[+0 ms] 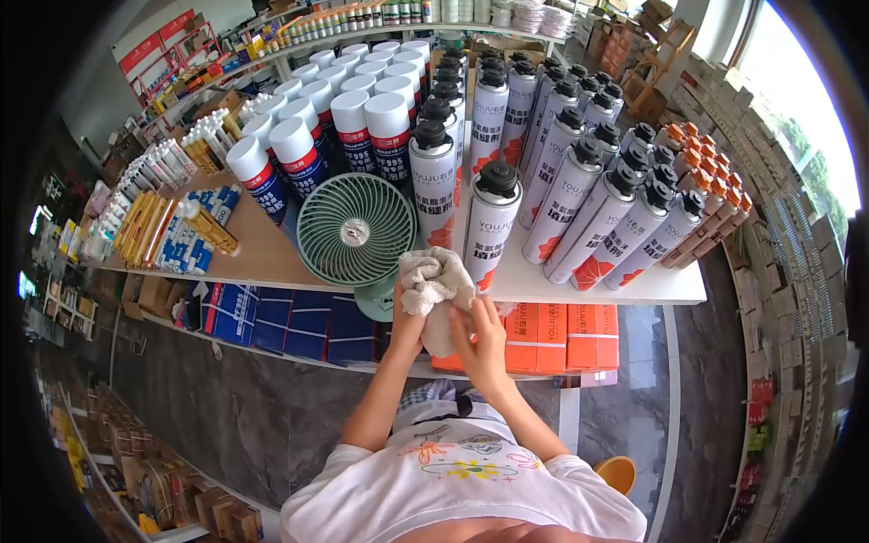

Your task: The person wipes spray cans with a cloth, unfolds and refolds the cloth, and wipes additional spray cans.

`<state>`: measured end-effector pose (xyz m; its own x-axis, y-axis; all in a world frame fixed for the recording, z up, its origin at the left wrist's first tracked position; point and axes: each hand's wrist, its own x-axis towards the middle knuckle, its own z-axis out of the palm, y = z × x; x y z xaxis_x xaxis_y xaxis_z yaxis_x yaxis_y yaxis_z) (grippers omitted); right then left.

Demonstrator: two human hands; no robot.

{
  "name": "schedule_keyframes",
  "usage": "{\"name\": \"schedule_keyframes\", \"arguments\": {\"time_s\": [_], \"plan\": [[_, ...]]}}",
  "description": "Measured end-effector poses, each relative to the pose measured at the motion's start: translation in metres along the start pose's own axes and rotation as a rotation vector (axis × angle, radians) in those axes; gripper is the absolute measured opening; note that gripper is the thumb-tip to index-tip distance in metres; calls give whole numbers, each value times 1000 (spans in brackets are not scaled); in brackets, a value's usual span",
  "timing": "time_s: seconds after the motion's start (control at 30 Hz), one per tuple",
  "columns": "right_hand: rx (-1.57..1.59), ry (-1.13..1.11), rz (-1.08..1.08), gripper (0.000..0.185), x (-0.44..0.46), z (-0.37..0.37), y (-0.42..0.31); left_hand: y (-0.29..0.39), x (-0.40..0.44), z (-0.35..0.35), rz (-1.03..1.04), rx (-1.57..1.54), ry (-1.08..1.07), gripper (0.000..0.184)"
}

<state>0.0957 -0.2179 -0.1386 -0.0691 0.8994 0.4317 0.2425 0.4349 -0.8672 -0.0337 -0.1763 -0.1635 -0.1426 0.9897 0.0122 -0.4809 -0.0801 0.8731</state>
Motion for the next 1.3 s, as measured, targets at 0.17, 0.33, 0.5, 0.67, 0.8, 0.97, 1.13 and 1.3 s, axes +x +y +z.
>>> {"name": "schedule_keyframes", "arguments": {"time_s": [0.17, 0.33, 0.5, 0.67, 0.8, 0.97, 1.13, 1.3], "plan": [[-183, -15, -57, 50, -14, 29, 13, -30, 9, -30, -85, 289, 15, 48], [-126, -95, 86, 66, -4, 31, 18, -10, -18, -29, 83, 322, -195, 73], [-288, -218, -39, 74, -30, 49, 11, -9, -24, -23, 121, 184, -143, 74], [-260, -252, -61, 70, -37, 55, 0, -14, -9, -37, -93, 56, -60, 56], [-142, -291, -214, 55, -19, 26, -6, 0, 10, -35, 60, 103, -24, 49], [45, 92, -64, 41, 39, -46, -27, 6, 21, -39, 62, 87, -59, 45], [28, 228, -169, 34, 129, -82, -54, 16, 27, -48, 161, 267, -284, 50], [-60, -202, -231, 38, 182, -81, -41, 53, 36, -18, 735, 525, -318, 49]]}}
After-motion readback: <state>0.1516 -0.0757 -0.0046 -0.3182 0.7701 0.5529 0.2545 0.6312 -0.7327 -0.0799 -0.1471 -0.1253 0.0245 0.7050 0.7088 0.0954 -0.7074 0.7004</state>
